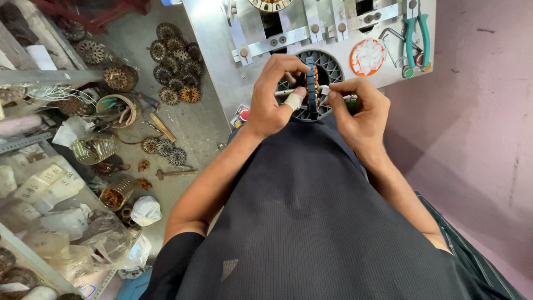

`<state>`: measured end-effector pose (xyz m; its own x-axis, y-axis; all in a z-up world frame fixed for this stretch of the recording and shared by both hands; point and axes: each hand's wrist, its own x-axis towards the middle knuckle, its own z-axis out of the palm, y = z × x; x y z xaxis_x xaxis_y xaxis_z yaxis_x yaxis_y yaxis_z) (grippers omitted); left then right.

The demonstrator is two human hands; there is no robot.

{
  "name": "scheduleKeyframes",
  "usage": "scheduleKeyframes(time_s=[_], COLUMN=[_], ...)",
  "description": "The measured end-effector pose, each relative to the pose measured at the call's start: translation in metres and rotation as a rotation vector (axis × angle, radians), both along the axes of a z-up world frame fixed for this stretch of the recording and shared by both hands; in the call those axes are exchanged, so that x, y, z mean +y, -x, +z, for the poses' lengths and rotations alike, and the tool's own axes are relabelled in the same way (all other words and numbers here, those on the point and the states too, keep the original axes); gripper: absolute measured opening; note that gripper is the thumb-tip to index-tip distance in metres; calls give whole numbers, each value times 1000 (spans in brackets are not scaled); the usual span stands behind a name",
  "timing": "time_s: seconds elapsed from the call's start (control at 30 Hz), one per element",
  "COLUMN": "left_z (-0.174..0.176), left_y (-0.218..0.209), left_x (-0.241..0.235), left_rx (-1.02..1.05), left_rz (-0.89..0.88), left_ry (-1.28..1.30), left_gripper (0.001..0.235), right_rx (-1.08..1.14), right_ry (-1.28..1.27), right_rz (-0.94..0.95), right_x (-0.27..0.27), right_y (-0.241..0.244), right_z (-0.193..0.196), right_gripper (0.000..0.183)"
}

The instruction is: The person inserts insulation strips into the slots of a motor stator using a screwdriver.

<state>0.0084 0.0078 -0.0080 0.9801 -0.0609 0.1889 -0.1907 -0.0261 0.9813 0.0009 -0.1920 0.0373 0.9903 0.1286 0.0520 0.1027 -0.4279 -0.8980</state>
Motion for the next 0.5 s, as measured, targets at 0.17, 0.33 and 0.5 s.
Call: scheduleKeyframes(time_s=[0.17, 0.33, 0.5], left_z=[-16, -31, -35], left_y=[-14, -25, -25], left_x=[7, 11, 10], left_rx=[-111, -23, 10], left_rz=[-210, -357, -350], left_ry=[47, 127, 141], left_gripper=[59, 53, 46], right_rx=[-144, -304, -410], right_ry=[252, 267, 377], right_rz=[30, 71, 108], right_x=[3, 10, 10], right_y=[-1, 1, -1], right_z=[-1, -2, -4], right_gripper=[16, 20, 20])
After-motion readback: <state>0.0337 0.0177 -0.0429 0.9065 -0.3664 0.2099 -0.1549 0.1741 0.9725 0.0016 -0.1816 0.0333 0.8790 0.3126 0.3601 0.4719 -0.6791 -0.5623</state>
